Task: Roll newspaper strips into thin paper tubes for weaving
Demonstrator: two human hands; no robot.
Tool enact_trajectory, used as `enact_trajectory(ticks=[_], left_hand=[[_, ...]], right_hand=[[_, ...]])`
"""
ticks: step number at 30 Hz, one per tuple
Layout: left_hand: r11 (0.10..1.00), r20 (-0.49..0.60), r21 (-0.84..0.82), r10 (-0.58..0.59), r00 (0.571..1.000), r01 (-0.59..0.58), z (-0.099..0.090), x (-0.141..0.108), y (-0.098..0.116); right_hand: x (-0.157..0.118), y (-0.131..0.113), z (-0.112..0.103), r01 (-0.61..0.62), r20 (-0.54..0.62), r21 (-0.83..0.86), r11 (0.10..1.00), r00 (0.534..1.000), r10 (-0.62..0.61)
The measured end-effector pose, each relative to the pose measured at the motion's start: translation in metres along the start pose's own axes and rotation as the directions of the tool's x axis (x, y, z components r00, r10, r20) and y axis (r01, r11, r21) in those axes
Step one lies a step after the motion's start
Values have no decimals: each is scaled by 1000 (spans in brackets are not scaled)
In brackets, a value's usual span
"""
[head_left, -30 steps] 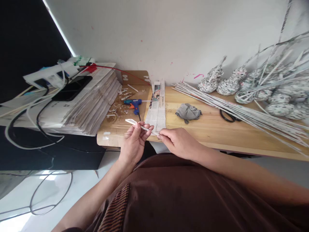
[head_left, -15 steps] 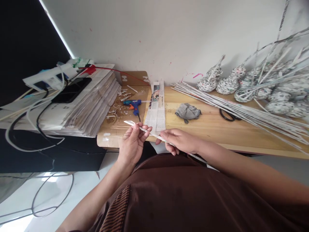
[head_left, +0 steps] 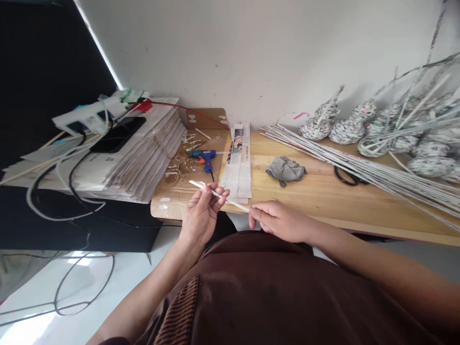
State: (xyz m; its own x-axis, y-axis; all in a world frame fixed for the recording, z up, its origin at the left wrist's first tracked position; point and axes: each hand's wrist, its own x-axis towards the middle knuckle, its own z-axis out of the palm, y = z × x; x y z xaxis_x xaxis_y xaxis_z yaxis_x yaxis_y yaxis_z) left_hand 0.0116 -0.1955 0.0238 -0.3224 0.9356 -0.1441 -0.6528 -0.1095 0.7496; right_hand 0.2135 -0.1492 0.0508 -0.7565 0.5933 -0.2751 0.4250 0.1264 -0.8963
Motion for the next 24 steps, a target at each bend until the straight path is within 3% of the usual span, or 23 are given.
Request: enact_trajectory(ticks=[2, 3, 6, 8, 9, 11, 13, 14, 15, 17, 19, 21, 22, 24], left_hand=[[1000, 12, 1, -3, 1000, 3, -1, 1, 0], [1000, 19, 2, -1, 1000, 1, -2, 1, 1], [1000, -4, -7, 15, 1000, -15, -5, 3, 4], [999, -38, -24, 24, 999, -25, -6, 5, 6], [999, -48, -30, 25, 999, -26, -6, 6, 7], [999, -50, -33, 19, 999, -20, -6, 7, 8], [999, -47, -28, 15, 999, -17, -6, 7, 9], [999, -52, -26, 20, 998, -22, -7, 8, 9], [999, -62, -24, 31, 998, -32, -8, 8, 10], [998, -96, -23, 61, 994, -63, -11, 11, 11], [995, -134, -29, 89, 987, -93, -13, 14, 12], [993, -155, -38, 101, 983, -108, -15, 16, 13], [993, -158, -39, 101, 982, -108, -15, 17, 13], [994, -152, -37, 95, 984, -102, -14, 17, 14]], right_hand=[[-1, -1, -1, -70, 118, 33, 997, 991, 65], [-2, 0, -1, -62, 107, -13, 998, 992, 63], [-5, 5, -2, 57, -148, -372, 926, 982, -120], [-8, 9, -3, 60, -227, -502, 863, 953, -199], [-9, 10, -3, 49, -206, -470, 881, 965, -164], [-11, 12, -4, -2, -42, -264, 965, 999, -9], [-13, 12, -5, -89, 161, -44, 995, 982, 95], [-14, 13, -6, -108, 191, -6, 994, 976, 107], [-16, 13, -6, -90, 149, -33, 995, 984, 94], [-21, 17, -7, -12, -69, -251, 968, 998, -5], [-28, 22, -8, 12, -260, -506, 862, 951, -166], [-34, 28, -9, 2, -332, -620, 784, 905, -266], [-36, 31, -10, 1, -339, -616, 788, 902, -266], [-38, 33, -12, -4, -299, -470, 883, 942, -155]])
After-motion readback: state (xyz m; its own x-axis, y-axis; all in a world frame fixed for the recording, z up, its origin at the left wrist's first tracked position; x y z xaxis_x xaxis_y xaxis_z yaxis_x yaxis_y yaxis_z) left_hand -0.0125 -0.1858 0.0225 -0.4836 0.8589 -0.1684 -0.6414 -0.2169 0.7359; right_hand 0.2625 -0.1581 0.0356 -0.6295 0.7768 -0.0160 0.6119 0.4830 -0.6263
